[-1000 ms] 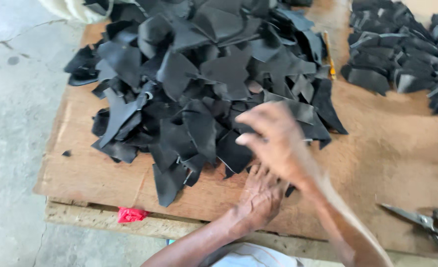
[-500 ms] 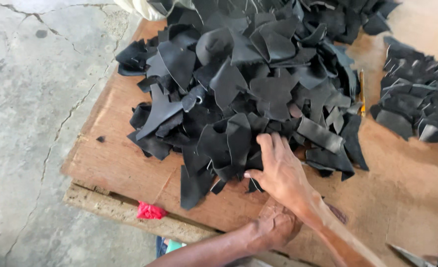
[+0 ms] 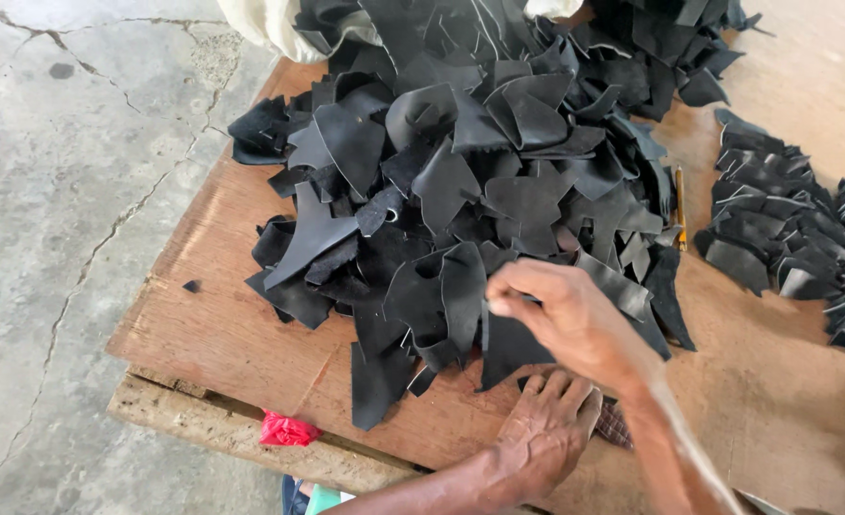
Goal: The person places a brown patterned template on a black leather piece, traces its outline with a white marker, then uses scissors to cut the leather along the marked line. The cut piece is set aside and the process repeats with additional leather pieces.
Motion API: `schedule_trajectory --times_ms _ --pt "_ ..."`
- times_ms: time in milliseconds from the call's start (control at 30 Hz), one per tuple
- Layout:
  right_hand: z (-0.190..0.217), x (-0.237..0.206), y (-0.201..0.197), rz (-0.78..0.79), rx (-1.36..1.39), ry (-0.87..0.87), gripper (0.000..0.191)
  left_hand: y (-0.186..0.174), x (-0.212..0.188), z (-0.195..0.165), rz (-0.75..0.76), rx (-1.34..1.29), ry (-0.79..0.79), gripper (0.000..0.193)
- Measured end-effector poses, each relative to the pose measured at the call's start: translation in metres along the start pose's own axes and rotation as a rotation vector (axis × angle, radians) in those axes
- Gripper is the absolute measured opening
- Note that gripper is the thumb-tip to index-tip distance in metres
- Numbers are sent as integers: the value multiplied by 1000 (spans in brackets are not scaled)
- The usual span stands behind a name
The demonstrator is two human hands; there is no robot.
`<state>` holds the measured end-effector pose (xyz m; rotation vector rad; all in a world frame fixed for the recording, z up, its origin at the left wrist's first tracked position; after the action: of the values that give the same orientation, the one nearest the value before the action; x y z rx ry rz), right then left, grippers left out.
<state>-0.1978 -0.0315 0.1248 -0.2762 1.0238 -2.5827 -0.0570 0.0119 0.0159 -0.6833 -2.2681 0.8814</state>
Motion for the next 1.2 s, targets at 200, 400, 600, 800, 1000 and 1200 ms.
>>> schedule_trajectory --times_ms 200,400,600,800,1000,1200 --pt "24 69 -6 -345 -377 -141 30 4 -2 3 -35 47 20 50" --pt "19 160 -5 -292 -343 -206 31 9 -3 3 -80 54 -25 46" --pt "-47 73 -77 -369 63 20 24 10 0 4 -91 56 -6 42" --pt "-100 -13 -91 -426 -248 -2 33 16 14 -3 -56 36 -31 55" --pt "-162 -35 -111 -371 -39 227 28 4 26 -17 -79 -42 0 54" --pt "-191 -47 -129 -298 815 223 42 2 30 -28 -24 -113 -14 64"
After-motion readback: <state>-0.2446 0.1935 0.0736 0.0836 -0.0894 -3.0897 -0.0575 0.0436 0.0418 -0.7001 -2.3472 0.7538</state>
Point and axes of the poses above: each hand's wrist, its own x-axis towards the middle knuckle, its own y-axis out of the palm, z = x × y, the point moved 9 cm from there along x, towards the middle knuckle, and after that the axes turned 5 degrees about -z, right-handed, at the moved point
